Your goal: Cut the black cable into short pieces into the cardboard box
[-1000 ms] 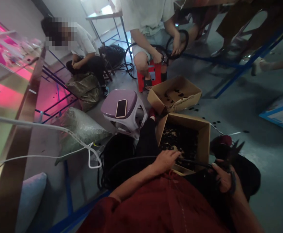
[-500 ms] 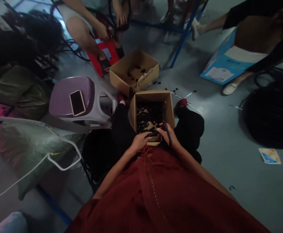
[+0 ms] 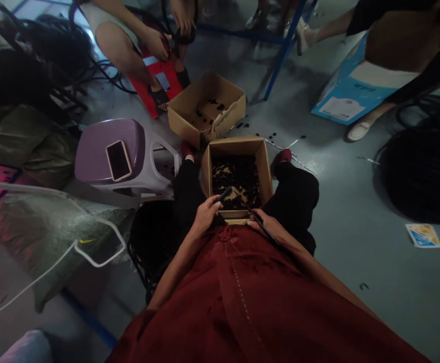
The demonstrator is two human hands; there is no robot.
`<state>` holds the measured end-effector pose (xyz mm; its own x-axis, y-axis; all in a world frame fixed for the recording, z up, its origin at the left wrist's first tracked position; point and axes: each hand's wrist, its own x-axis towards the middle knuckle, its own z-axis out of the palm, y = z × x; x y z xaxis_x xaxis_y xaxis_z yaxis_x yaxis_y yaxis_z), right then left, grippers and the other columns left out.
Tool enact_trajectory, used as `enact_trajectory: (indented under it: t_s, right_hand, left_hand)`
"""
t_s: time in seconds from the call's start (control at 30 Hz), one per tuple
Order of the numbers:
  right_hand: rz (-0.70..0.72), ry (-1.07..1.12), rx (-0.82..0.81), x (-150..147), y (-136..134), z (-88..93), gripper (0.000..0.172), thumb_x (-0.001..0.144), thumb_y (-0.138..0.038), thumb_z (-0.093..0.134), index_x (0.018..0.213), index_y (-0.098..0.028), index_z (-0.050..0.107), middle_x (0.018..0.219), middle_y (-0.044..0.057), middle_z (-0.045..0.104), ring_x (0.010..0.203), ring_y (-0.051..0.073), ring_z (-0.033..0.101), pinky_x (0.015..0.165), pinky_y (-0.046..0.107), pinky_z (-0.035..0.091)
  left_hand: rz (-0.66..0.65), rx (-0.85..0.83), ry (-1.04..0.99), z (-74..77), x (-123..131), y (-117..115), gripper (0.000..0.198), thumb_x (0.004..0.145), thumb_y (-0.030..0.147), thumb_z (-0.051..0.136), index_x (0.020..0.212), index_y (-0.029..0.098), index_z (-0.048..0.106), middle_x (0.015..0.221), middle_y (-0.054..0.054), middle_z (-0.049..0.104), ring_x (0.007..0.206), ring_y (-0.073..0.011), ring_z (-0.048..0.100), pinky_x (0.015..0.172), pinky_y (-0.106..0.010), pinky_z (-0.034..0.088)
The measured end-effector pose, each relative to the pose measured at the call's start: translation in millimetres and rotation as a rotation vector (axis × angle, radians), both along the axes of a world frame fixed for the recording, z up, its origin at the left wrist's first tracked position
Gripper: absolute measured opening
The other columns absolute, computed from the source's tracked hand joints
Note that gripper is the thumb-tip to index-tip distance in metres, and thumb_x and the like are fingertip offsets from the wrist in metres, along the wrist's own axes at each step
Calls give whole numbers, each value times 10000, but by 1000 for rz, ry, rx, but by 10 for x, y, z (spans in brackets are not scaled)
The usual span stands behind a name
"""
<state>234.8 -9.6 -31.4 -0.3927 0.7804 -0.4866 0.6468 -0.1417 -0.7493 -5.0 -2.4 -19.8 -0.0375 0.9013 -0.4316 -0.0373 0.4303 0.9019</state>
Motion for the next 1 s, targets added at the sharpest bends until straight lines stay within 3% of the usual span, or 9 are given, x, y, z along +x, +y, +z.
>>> enact_trajectory:
  t_s: [0.3,0.6,1.0]
  right_hand:
    - [76,-8,8,-13,71,-75,503,793,-444,553,1219,-187,479,1040,98,640,882,222,609,741,291,434]
    - [138,27,75,-60,144,16,505,830,-440,507,1243,-154,451,1057,120,628,906,225,603,754,296,433]
    - [177,-21,55,27,125,-71,383,871,-475,410,1080,-166,497,930,103,636,833,222,607,691,275,415]
  left_hand:
    - [2,-24,-142,-29,127,-4,449,739,337,598,1117,95,572,746,-14,600,520,-48,401,513,-195,305]
    - [-82,-56,-121,-83,159,32,489,730,361,611,1142,101,574,767,-18,608,537,-53,401,543,-203,323]
    - [-148,-85,-90,-166,199,31,474,739,368,605,1132,104,591,788,-24,618,538,-50,411,546,-199,326]
